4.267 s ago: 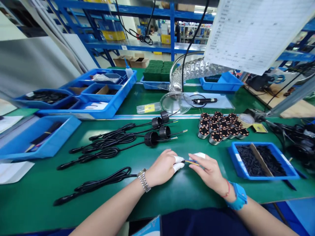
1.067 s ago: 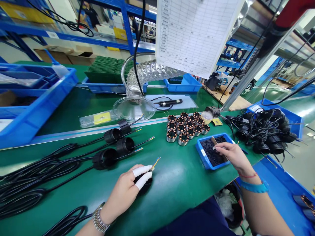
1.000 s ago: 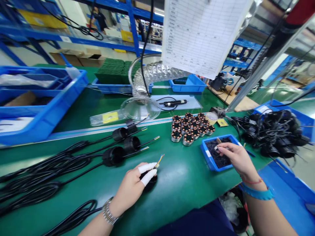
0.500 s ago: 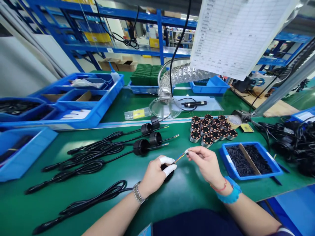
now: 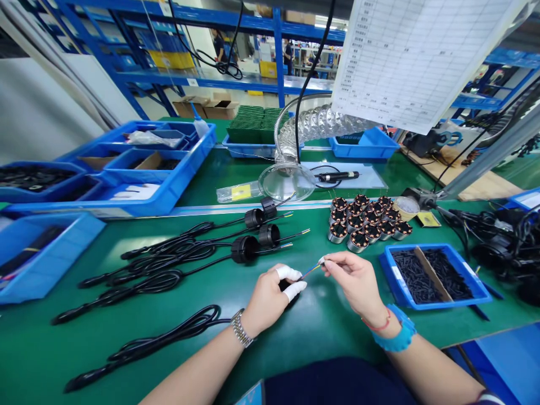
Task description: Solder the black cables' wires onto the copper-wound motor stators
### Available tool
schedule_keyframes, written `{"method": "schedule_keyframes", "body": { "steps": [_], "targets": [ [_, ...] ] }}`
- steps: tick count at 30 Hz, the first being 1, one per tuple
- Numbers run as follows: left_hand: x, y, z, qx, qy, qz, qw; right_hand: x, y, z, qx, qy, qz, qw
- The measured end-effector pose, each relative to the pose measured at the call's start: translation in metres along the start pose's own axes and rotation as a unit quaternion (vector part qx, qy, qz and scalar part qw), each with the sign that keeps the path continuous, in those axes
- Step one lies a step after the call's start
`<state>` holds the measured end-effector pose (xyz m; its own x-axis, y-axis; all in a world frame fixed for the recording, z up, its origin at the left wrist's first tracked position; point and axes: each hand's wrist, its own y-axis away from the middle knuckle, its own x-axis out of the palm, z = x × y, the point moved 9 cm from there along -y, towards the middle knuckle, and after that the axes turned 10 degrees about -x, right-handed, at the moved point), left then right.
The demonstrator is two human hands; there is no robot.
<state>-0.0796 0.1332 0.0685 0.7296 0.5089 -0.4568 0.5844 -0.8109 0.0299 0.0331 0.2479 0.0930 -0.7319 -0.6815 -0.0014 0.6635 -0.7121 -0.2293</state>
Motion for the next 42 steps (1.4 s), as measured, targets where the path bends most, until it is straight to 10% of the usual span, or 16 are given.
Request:
{"method": "schedule_keyframes", "body": {
  "steps": [42],
  "targets": [
    [0.0,-0.004,0.002,-0.055,0.013,0.034,0.998,0.02,-0.011,-0.003,-0.007,-0.036,0.08,0.996]
  ]
}}
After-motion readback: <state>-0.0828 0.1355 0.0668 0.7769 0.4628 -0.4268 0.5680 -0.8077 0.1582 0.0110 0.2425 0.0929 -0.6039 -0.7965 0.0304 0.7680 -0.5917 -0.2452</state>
